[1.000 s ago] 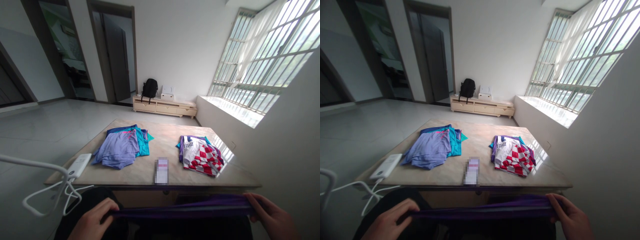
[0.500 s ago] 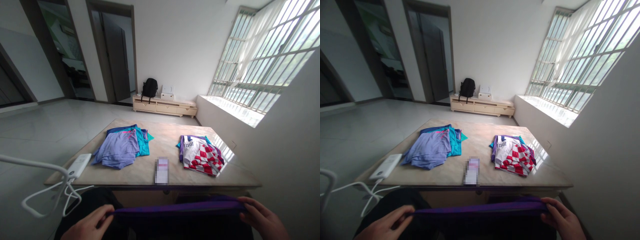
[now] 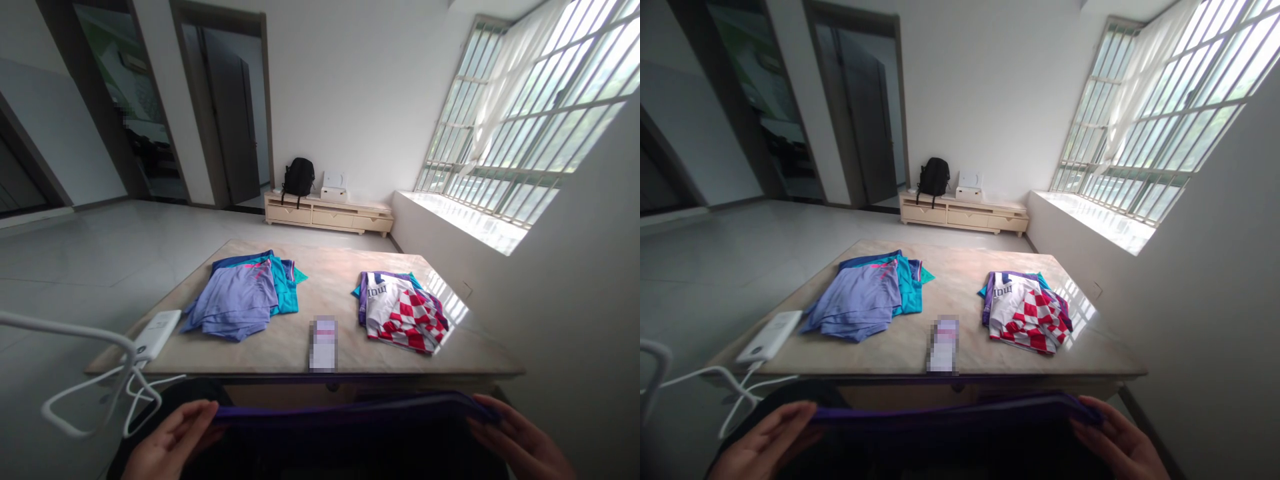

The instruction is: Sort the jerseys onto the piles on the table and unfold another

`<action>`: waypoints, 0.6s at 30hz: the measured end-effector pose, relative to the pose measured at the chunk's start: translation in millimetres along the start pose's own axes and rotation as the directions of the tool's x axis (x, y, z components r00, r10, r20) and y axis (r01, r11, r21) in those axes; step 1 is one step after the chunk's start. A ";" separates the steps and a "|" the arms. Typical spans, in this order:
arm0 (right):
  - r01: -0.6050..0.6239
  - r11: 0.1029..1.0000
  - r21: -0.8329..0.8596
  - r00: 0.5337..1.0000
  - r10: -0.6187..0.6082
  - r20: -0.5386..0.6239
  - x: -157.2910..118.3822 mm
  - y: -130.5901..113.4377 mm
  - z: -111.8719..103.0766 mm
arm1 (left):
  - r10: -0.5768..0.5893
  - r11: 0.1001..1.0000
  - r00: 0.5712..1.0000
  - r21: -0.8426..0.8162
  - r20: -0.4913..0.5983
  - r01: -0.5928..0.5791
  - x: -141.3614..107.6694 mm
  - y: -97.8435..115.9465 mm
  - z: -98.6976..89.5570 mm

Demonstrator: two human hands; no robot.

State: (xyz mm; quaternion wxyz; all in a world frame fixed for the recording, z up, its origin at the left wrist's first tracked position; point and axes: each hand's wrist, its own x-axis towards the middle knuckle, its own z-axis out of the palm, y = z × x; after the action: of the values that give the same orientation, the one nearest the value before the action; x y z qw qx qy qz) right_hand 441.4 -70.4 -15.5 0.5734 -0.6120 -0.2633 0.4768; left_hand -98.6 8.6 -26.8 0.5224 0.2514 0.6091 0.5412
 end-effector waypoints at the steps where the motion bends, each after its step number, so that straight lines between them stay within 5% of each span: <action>1: 0.011 0.999 -0.046 1.000 -0.010 0.020 0.0 0.7 -2.1 | 0.000 0.999 1.000 -0.050 -0.023 -0.002 1.0 -1.7 0.7; 5: 0.097 0.982 -0.164 0.994 -0.088 0.062 3.5 8.8 -10.1 | -0.004 0.969 0.998 -0.247 -0.063 -0.011 3.2 -3.5 6.6; 9: 0.168 0.949 -0.266 0.981 -0.188 -0.051 10.2 17.7 -12.5 | -0.064 0.944 0.991 -0.329 -0.117 0.022 2.9 0.6 10.8; 13: 0.297 0.900 -0.319 0.886 -0.384 -0.258 7.3 14.9 -0.2 | -0.106 0.939 0.985 -0.340 -0.135 0.055 2.7 2.8 9.6; 18: 0.371 0.882 -0.289 0.805 -0.461 -0.373 -8.6 1.4 21.8 | -0.095 0.943 0.985 -0.329 -0.147 0.042 2.9 1.8 9.6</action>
State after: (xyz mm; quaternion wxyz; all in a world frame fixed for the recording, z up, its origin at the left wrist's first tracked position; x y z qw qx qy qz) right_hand 418.3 -68.4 -11.9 0.6427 -0.6838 -0.3051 0.1621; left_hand -91.3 15.5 -25.0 0.5243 0.0960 0.5603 0.6340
